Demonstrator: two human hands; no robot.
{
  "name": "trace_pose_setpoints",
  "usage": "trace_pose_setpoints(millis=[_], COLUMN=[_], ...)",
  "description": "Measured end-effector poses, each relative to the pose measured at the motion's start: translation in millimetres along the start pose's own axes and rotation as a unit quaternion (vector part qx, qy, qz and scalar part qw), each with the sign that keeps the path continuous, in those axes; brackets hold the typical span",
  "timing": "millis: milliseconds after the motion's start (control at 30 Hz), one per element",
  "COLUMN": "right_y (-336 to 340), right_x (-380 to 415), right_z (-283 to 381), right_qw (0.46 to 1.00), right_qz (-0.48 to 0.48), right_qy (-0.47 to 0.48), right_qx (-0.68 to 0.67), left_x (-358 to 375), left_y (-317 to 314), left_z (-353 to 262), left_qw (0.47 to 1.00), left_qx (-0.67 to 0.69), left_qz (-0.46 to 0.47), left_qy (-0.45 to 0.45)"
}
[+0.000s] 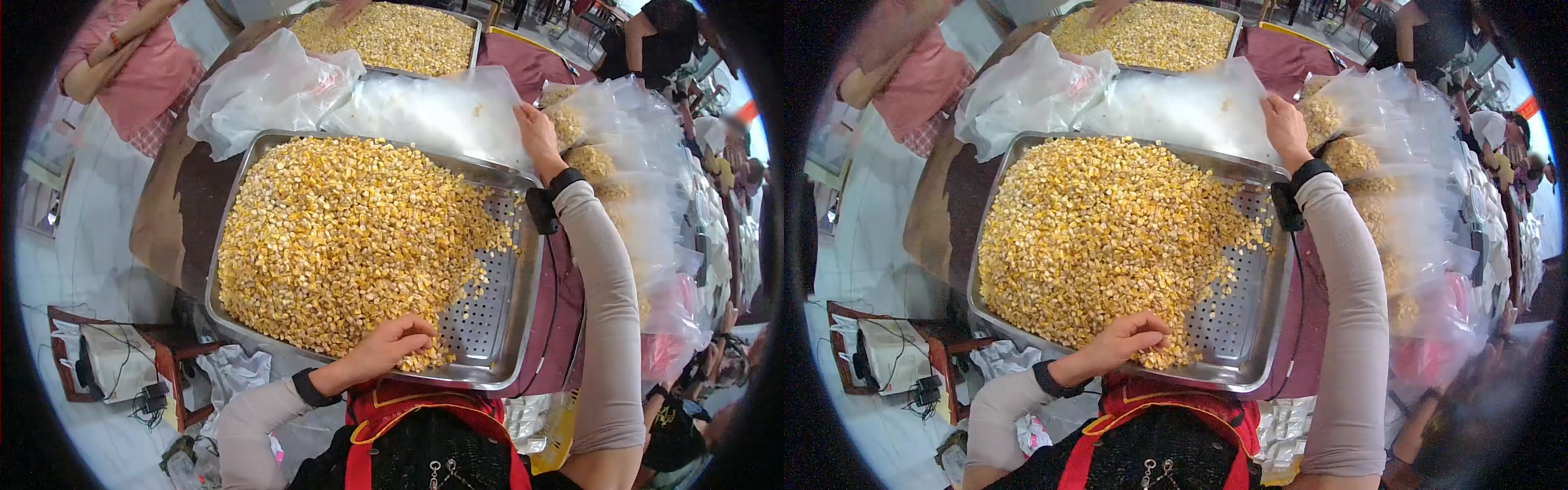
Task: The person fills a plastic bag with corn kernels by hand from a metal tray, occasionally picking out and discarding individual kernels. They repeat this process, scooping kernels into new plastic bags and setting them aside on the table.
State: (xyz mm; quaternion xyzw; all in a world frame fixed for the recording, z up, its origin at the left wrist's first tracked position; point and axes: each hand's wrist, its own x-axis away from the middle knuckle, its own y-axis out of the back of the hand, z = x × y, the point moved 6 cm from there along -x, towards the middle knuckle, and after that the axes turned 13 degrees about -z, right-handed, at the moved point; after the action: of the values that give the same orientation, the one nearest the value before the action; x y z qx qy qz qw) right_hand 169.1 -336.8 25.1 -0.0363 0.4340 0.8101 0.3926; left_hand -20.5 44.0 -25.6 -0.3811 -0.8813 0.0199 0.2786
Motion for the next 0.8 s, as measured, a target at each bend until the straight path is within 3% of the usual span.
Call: trace_pose_setpoints(millis=[100, 200, 233, 300, 367, 433, 500, 567, 633, 800], right_y=[26, 45, 63, 92, 116, 128, 144, 153, 166, 176], right_x=[-3, -13, -6, 18, 42, 75, 131, 191, 244, 321], right_z=[17, 19, 30, 32, 15, 0, -22, -29, -27, -59], right_qw=[0.997, 0.932, 0.931, 0.898, 0.887, 0.784, 0.729, 0.728, 0.732, 0.732], right_qz=[-0.058, -0.011, -0.016, 0.006, 0.032, 0.108, 0.060, 0.094, 0.170, 0.132], right_qy=[0.024, -0.020, -0.016, -0.164, -0.186, -0.149, -0.277, -0.326, -0.338, -0.387], right_qx=[-0.039, -0.363, -0.364, -0.408, -0.422, -0.593, -0.623, -0.596, -0.567, -0.546], left_x=[7, 15, 18, 23, 24, 20, 17, 9, 1, -6], left_y=[-8, -13, -14, -17, -15, -16, -16, -18, -20, -36], left_z=[-1, -6, -10, -18, -24, -27, -31, -31, -37, -50], left_qw=[1.000, 1.000, 0.999, 0.999, 0.999, 0.998, 0.997, 0.994, 0.989, 0.984], left_qx=[-0.018, -0.021, -0.016, -0.013, -0.010, -0.024, -0.005, 0.041, 0.086, 0.144], left_qz=[0.004, 0.004, -0.001, 0.000, -0.040, -0.038, -0.057, -0.081, -0.105, -0.061], left_qy=[-0.004, -0.020, -0.033, -0.050, -0.032, -0.055, -0.059, -0.060, -0.057, -0.082])
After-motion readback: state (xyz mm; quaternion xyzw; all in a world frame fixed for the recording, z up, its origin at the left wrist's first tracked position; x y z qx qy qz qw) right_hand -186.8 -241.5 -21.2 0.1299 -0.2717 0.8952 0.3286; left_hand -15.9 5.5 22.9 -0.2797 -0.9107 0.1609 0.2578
